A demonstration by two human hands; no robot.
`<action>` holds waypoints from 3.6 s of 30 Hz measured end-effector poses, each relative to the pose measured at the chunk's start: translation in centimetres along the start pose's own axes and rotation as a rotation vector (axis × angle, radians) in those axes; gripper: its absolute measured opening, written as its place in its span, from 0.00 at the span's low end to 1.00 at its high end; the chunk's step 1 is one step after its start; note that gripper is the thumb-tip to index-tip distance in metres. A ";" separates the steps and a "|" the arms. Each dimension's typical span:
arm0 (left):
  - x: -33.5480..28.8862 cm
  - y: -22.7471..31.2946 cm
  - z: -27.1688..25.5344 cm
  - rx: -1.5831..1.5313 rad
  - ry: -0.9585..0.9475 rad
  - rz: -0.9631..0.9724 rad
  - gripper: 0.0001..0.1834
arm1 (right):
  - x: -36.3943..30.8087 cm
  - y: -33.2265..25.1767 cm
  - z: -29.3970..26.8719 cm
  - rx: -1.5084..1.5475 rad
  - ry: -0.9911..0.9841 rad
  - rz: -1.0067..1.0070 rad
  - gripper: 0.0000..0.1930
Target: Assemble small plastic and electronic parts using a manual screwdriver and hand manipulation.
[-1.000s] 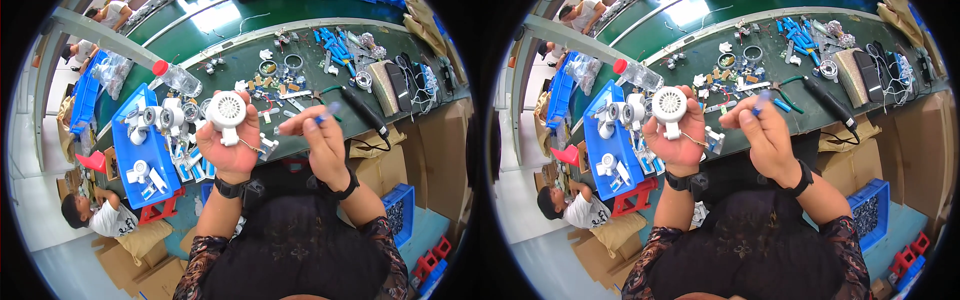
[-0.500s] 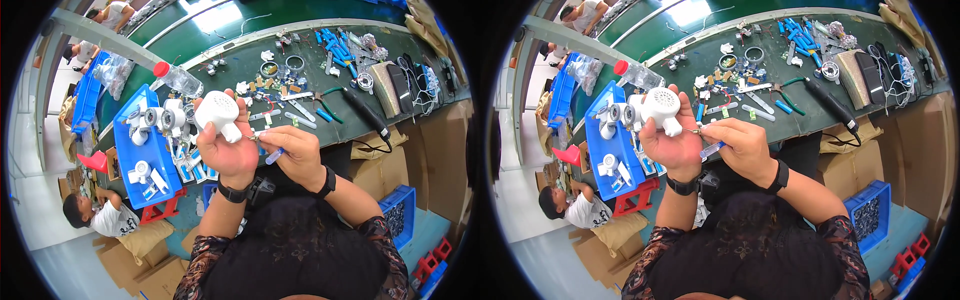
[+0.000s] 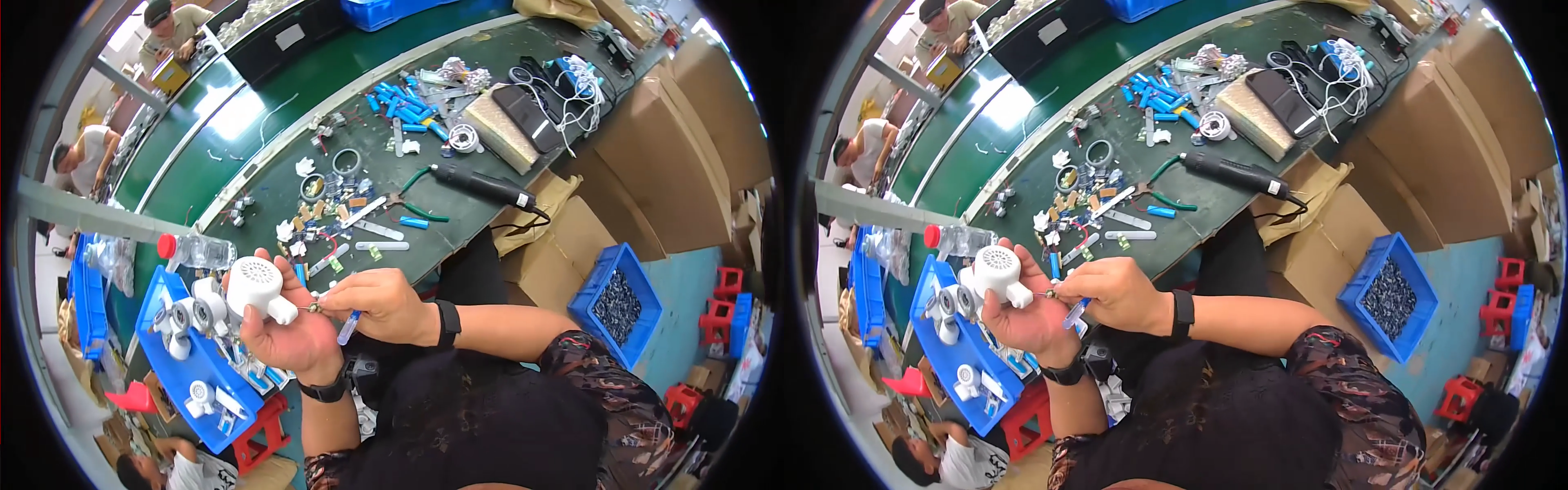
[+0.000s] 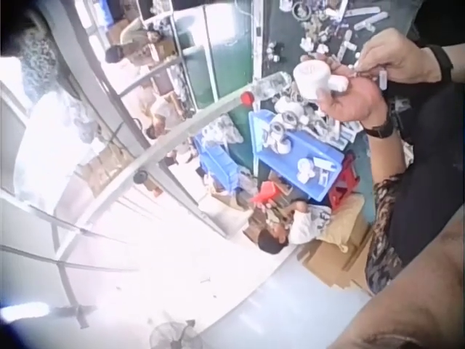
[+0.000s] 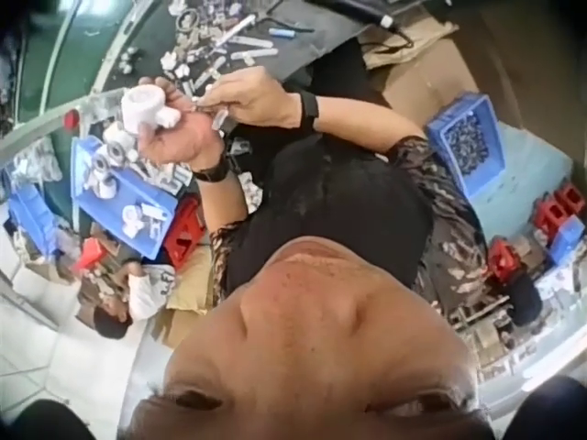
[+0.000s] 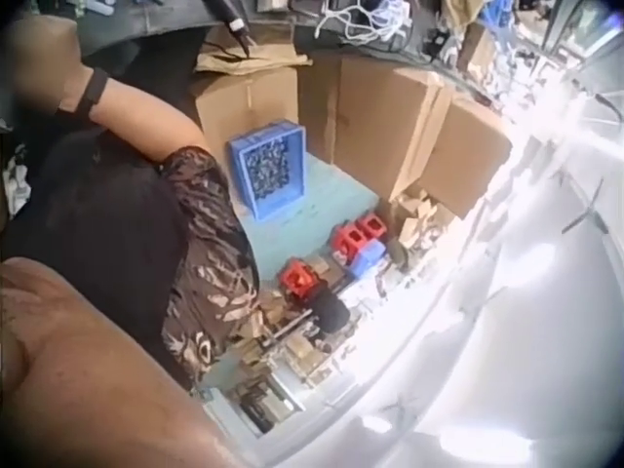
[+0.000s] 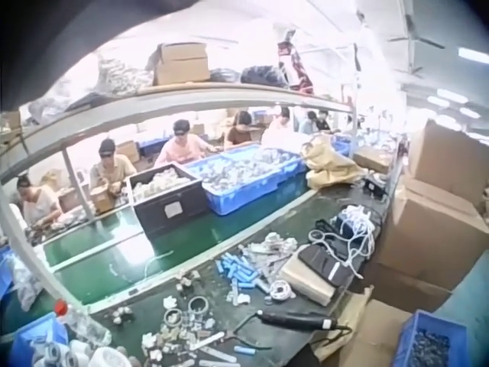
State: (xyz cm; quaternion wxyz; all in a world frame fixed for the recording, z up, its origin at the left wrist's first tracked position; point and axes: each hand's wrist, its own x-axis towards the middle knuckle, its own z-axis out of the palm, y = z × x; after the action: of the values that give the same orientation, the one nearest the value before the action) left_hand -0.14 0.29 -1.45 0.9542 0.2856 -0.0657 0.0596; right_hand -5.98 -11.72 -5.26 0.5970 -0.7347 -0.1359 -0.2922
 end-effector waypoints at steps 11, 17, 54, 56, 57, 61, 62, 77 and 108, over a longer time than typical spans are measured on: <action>-0.9 -1.4 3.2 0.607 -0.025 0.188 0.33 | -0.8 0.5 -0.4 0.204 0.062 0.253 0.10; -1.2 -2.2 3.8 0.710 -0.119 0.220 0.45 | -1.4 0.3 -0.5 0.315 0.077 0.475 0.08; -1.1 -2.4 2.6 0.755 -0.163 0.124 0.41 | -2.8 1.2 0.3 0.561 0.076 0.548 0.05; -1.1 -2.4 2.7 0.771 -0.166 0.126 0.42 | -2.9 1.4 0.2 0.580 0.069 0.554 0.05; -1.1 -2.5 2.7 0.770 -0.165 0.122 0.42 | -3.0 1.5 0.1 0.580 0.072 0.553 0.05; -1.1 -2.6 2.8 0.785 -0.166 0.126 0.42 | -2.9 1.4 0.1 0.586 0.085 0.539 0.05; -1.1 -2.6 2.9 0.785 -0.167 0.125 0.42 | -2.8 1.3 0.1 0.586 0.089 0.534 0.05; -1.4 -2.8 3.2 0.717 -0.165 0.064 0.42 | -2.9 0.7 0.0 0.592 0.131 0.564 0.07; 1.3 -4.8 4.6 -0.835 -0.178 -0.894 0.35 | -0.9 -5.3 -11.4 0.260 0.170 0.066 0.28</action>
State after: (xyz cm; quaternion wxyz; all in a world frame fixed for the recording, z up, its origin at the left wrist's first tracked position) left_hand 1.48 -6.11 0.01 0.9089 -0.1082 -0.0369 -0.4011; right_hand -12.64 -21.13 -0.25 0.7057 -0.6278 -0.0973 -0.3135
